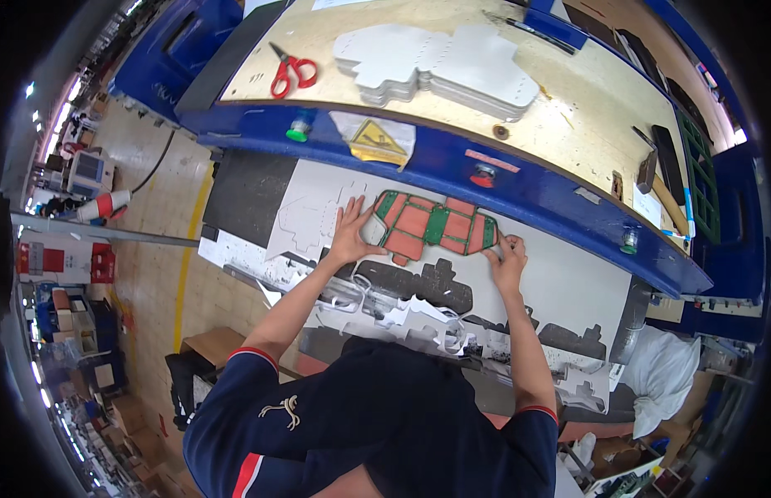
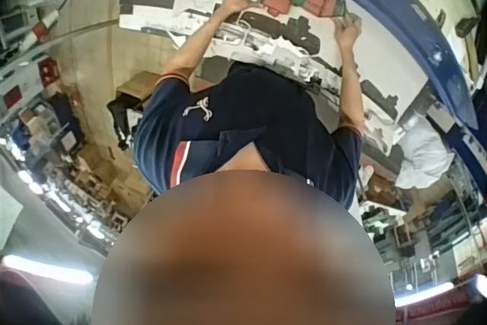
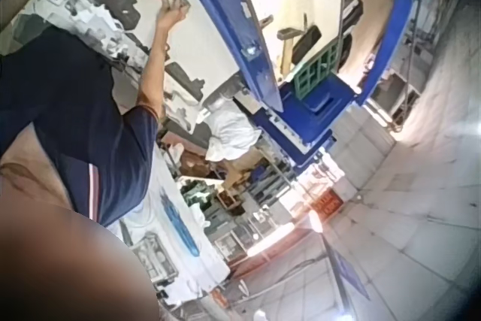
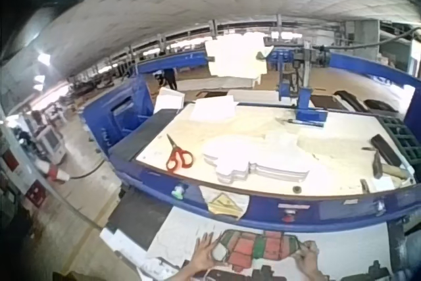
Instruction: Cutting shoe material components using a hydraulic press machine and metal dies.
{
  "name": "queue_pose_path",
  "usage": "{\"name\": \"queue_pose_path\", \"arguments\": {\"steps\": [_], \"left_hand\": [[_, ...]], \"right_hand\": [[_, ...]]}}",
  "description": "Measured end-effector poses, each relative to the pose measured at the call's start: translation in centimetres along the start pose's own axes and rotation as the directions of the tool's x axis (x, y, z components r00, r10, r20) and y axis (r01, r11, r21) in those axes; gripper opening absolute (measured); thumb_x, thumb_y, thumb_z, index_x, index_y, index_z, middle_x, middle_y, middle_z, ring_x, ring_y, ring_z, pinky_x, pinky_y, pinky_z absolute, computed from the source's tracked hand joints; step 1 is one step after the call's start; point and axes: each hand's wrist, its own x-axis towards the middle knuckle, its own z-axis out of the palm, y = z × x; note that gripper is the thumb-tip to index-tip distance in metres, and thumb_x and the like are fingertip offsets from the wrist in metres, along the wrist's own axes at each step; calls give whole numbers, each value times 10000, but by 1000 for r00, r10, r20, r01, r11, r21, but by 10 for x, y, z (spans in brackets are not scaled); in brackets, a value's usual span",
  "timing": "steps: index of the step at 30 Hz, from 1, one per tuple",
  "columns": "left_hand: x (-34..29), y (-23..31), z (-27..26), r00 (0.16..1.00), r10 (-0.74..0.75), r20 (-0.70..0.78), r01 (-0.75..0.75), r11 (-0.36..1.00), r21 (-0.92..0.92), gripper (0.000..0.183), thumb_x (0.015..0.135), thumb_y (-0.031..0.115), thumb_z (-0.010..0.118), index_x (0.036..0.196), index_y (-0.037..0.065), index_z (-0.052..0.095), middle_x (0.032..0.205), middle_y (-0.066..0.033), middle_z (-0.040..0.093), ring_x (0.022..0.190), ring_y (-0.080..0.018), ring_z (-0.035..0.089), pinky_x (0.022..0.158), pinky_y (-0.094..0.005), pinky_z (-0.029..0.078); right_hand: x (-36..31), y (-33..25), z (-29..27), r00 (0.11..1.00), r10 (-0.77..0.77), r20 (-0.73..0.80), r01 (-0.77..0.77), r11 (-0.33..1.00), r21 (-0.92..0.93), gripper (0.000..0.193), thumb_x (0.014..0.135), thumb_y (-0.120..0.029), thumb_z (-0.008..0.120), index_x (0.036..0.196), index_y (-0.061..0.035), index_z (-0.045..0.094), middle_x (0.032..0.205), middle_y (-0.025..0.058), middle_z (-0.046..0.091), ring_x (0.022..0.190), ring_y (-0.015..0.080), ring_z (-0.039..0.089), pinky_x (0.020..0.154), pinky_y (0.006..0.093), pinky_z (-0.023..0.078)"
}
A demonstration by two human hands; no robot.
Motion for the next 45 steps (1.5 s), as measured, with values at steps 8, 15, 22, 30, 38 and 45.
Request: {"name": "queue_pose_path", "arguments": {"steps": [8, 15, 22, 30, 38, 45], "left_hand": [[3, -4, 2, 997, 56, -57, -53, 997, 57, 1211, 521, 640, 829, 1497, 114, 341, 1588, -185, 185, 1491, -357, 82, 1188, -546, 36], [4, -9, 0, 993, 79, -86, -73, 995, 68, 1183, 538, 643, 816, 1488, 109, 357, 1587, -153, 217, 1492, -352, 79, 1193, -537, 29], [-3, -7, 3, 991, 86, -104, -84, 996, 27, 1170, 506, 628, 838, 1461, 105, 412, 1573, -149, 260, 1490, -353, 100, 1185, -557, 42], [1, -5, 1, 995, 74, -65, -71, 996, 46, 1184, 514, 608, 845, 1470, 82, 386, 1577, -155, 247, 1491, -356, 89, 1184, -559, 27], [4, -7, 5, 998, 54, -28, -52, 997, 55, 1203, 514, 600, 848, 1486, 89, 357, 1593, -141, 210, 1497, -344, 51, 1186, -550, -2], [2, -6, 4, 999, 31, -20, -30, 997, 69, 1233, 504, 636, 835, 1505, 117, 336, 1603, -121, 198, 1497, -334, 60, 1189, -538, 2]], "right_hand": [[5, 4, 9, 997, 43, -58, -48, 994, -102, 484, 788, -311, 772, 1224, -140, 653, 1150, 116, 515, 1108, 302, 485, 916, 436, 360], [10, -2, 7, 999, 37, -33, -40, 996, -84, 522, 736, -353, 815, 1186, -128, 675, 1127, 123, 520, 1083, 306, 495, 919, 426, 385], [1, 3, 11, 997, 41, -72, -44, 998, -42, 517, 716, -356, 827, 1158, -129, 684, 1126, 98, 522, 1093, 292, 494, 922, 438, 374], [5, 1, 14, 995, 70, -73, -77, 992, -99, 492, 720, -360, 819, 1141, -139, 689, 1134, 79, 518, 1116, 280, 478, 937, 432, 347], [7, -1, 14, 985, 150, -84, -155, 986, -58, 481, 709, -368, 828, 1108, -131, 706, 1130, 63, 521, 1111, 268, 479, 939, 428, 345], [4, 5, 15, 985, 159, -66, -159, 987, 4, 502, 678, -356, 853, 1095, -111, 717, 1121, 65, 530, 1104, 267, 487, 944, 418, 356]]}}
